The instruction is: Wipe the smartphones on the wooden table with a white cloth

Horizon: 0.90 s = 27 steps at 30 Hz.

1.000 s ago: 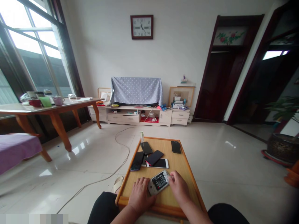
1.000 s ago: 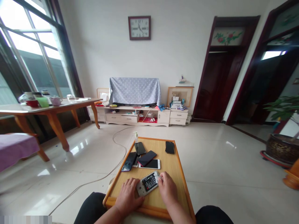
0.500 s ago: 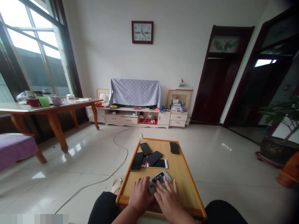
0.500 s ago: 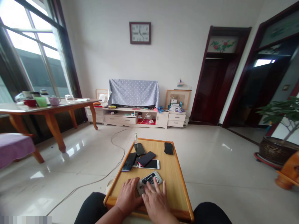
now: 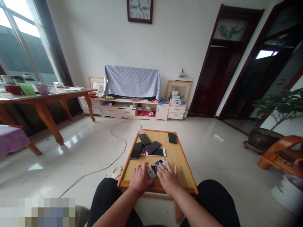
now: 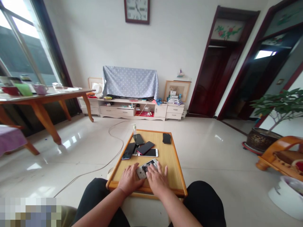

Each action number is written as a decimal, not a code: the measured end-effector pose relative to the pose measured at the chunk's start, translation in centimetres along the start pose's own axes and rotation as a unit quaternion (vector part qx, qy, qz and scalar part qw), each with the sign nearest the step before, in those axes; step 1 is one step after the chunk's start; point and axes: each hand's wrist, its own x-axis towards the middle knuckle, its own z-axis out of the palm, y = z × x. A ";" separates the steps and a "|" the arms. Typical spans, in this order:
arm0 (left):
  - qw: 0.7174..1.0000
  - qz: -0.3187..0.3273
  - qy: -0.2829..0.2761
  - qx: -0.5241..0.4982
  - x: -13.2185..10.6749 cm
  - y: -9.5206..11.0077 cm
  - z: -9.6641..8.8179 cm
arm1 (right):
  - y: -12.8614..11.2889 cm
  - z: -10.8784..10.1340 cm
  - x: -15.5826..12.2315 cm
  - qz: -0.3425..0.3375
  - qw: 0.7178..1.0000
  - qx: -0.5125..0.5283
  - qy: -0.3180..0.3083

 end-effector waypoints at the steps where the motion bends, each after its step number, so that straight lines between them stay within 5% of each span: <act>1: 1.000 0.000 0.002 0.000 0.0 0.0 0.0 | 0.6 -0.4 0.6 0.039 0.999 -0.007 0.004; 4: 1.000 0.000 0.001 -0.001 0.0 -0.1 -0.1 | 1.1 -0.8 1.5 0.091 0.996 -0.014 0.009; 10: 1.000 0.001 -0.013 -0.010 -0.1 -0.4 -0.4 | -2.6 1.3 -0.5 -0.092 0.995 0.032 -0.020; 17: 1.000 -0.001 -0.004 -0.008 -0.2 -0.6 -0.4 | 0.4 -0.4 2.2 0.097 0.995 0.007 0.025; 23: 1.000 0.007 0.007 -0.014 -0.1 -1.0 -0.1 | -2.9 1.6 0.8 -0.094 0.995 0.026 -0.017; 27: 1.000 0.006 0.002 -0.015 -0.1 -1.1 -0.1 | -1.1 0.5 2.6 -0.007 1.000 0.005 -0.003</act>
